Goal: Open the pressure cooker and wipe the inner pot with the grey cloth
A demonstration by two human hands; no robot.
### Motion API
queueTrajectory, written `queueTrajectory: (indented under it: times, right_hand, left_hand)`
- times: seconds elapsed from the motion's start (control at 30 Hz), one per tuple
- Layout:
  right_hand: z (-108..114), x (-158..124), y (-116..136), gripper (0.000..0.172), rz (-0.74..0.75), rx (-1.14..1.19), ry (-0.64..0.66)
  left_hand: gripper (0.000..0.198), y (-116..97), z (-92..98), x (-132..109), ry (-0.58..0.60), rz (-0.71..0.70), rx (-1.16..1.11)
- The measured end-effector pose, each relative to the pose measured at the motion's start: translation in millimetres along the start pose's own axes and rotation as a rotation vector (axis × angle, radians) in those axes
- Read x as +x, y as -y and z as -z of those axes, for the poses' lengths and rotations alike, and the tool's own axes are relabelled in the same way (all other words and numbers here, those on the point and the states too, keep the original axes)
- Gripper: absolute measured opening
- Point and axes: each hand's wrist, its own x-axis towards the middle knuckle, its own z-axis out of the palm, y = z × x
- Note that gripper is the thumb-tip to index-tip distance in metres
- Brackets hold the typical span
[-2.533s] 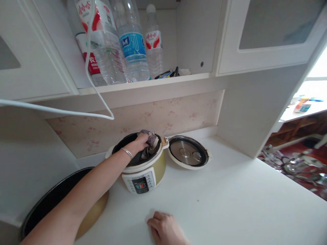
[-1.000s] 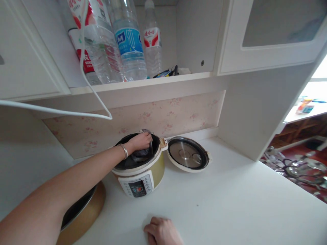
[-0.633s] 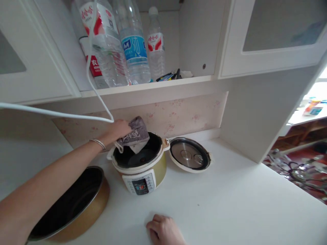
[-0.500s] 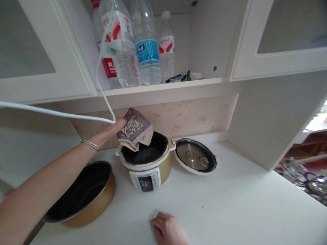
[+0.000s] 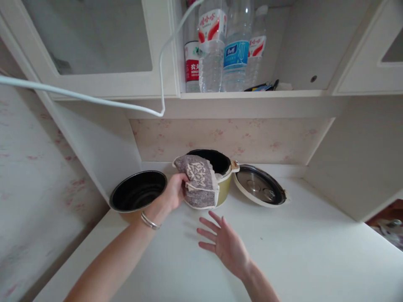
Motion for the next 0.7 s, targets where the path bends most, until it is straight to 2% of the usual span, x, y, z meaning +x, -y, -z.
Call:
queueTrajectory:
  times: [0.13,0.17,0.23,0.33,0.4,0.47,0.53,0.6,0.7]
  right_hand:
    - [-28,-16,29,0.069,0.096,0.064,-0.042]
    - [-32,-20,33,0.072,0.121,0.056,-0.089]
    - [-36,-28,40,0.067,0.173,0.016,-0.216]
    - [-26,-41,49,0.052,0.237,-0.088,-0.404]
    - [-8,-51,55,0.048,0.258,-0.154,-0.511]
    - [19,-63,59,0.043,0.246,-0.196,-0.633]
    - [51,-78,58,0.039,0.165,-0.239,-0.716]
    - [83,-93,53,0.04,0.042,-0.301,-0.723]
    - [125,-111,47,0.047,-0.106,-0.442,-0.725]
  left_hand:
    - [0.013,29,-27.1,-41,0.135,0.182,-0.427]
    - [0.015,34,-35.0,-49,0.182,0.219,-0.477]
    - [0.017,44,-51.4,-59,0.262,0.258,-0.524]
    - [0.022,56,-71.1,-65,0.347,0.173,-0.501]
    - [0.022,64,-75.3,-68,0.439,0.116,-0.397]
    - [0.021,75,-69.1,-71,0.527,0.131,-0.232]
    - [0.028,87,-52.1,-74,0.53,0.195,-0.113]
    - [0.034,97,-25.4,-77,0.453,0.232,-0.066]
    - [0.032,105,27.6,-79,0.229,0.167,0.013]
